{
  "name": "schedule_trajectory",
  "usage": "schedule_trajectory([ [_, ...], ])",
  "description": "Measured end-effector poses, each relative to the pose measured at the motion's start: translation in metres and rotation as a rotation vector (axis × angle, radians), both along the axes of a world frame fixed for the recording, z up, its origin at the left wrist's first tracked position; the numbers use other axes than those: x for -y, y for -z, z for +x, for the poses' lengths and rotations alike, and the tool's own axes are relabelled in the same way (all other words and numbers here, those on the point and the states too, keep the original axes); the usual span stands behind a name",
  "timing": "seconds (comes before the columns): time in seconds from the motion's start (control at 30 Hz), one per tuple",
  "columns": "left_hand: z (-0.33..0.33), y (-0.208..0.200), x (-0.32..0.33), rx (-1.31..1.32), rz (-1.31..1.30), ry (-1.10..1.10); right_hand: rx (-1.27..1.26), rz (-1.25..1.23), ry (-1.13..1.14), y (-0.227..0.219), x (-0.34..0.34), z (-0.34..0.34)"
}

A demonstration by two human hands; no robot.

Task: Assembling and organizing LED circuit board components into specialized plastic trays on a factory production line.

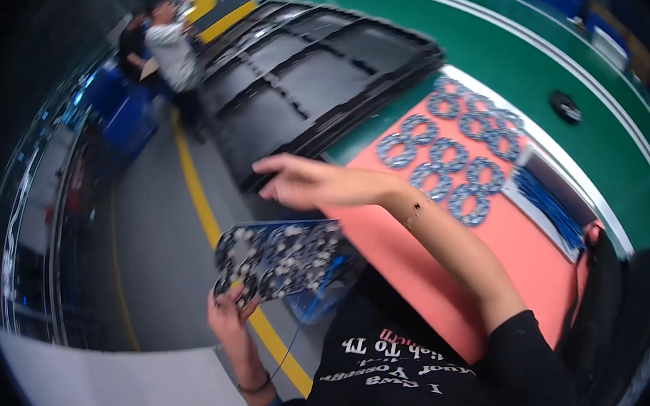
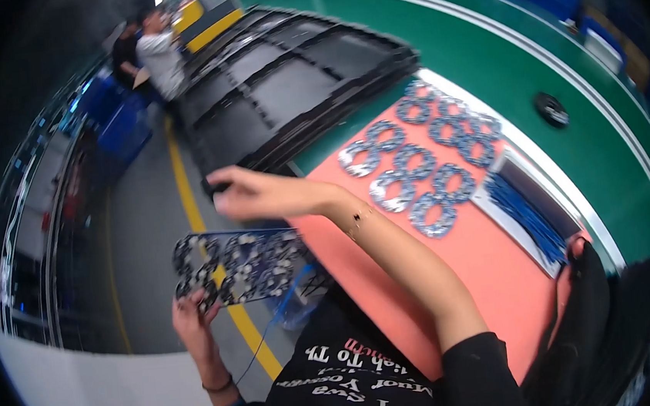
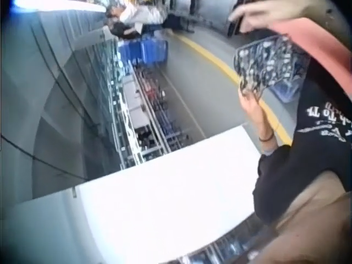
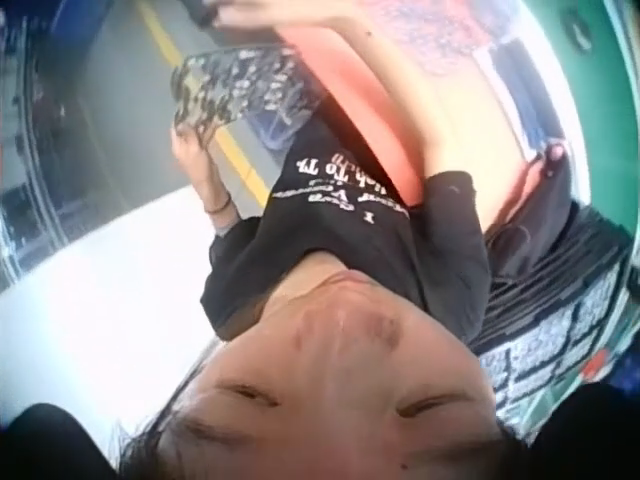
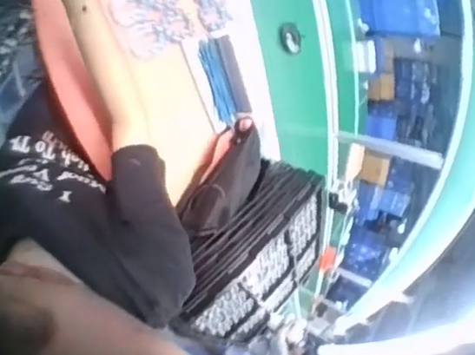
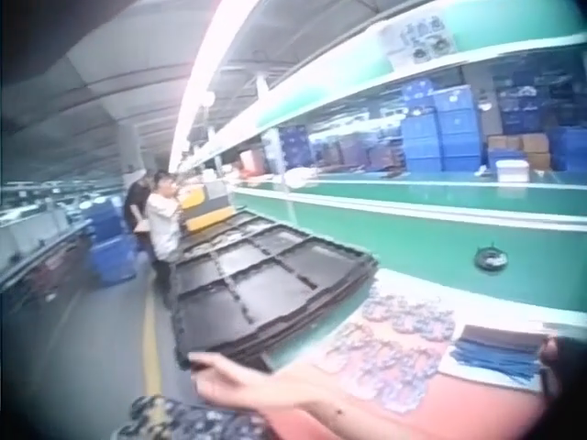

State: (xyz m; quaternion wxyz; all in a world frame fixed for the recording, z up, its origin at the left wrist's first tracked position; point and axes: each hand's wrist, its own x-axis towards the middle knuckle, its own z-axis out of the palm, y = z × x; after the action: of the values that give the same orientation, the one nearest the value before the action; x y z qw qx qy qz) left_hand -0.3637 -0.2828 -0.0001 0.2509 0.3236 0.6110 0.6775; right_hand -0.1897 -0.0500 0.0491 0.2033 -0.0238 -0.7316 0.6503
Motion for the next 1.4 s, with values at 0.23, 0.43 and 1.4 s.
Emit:
schedule_trajectory([
  [0.23, -0.035, 0.029, -0.008, 0.248, 0.096, 0.130, 0.101, -0.135, 0.062, 0.056, 0.020, -0.048],
  [0.43, -0.010, 0.078, -0.036, 0.979, 0.556, 0.506, 0.191, -0.697, 0.112, 0.063, 0.039, -0.076],
  [1.4, 0.017, 0.068, -0.054, 1.257, 0.364, 0.420, -0.092, 0.525, 0.382, 0.124, 0.042, -0.080],
])
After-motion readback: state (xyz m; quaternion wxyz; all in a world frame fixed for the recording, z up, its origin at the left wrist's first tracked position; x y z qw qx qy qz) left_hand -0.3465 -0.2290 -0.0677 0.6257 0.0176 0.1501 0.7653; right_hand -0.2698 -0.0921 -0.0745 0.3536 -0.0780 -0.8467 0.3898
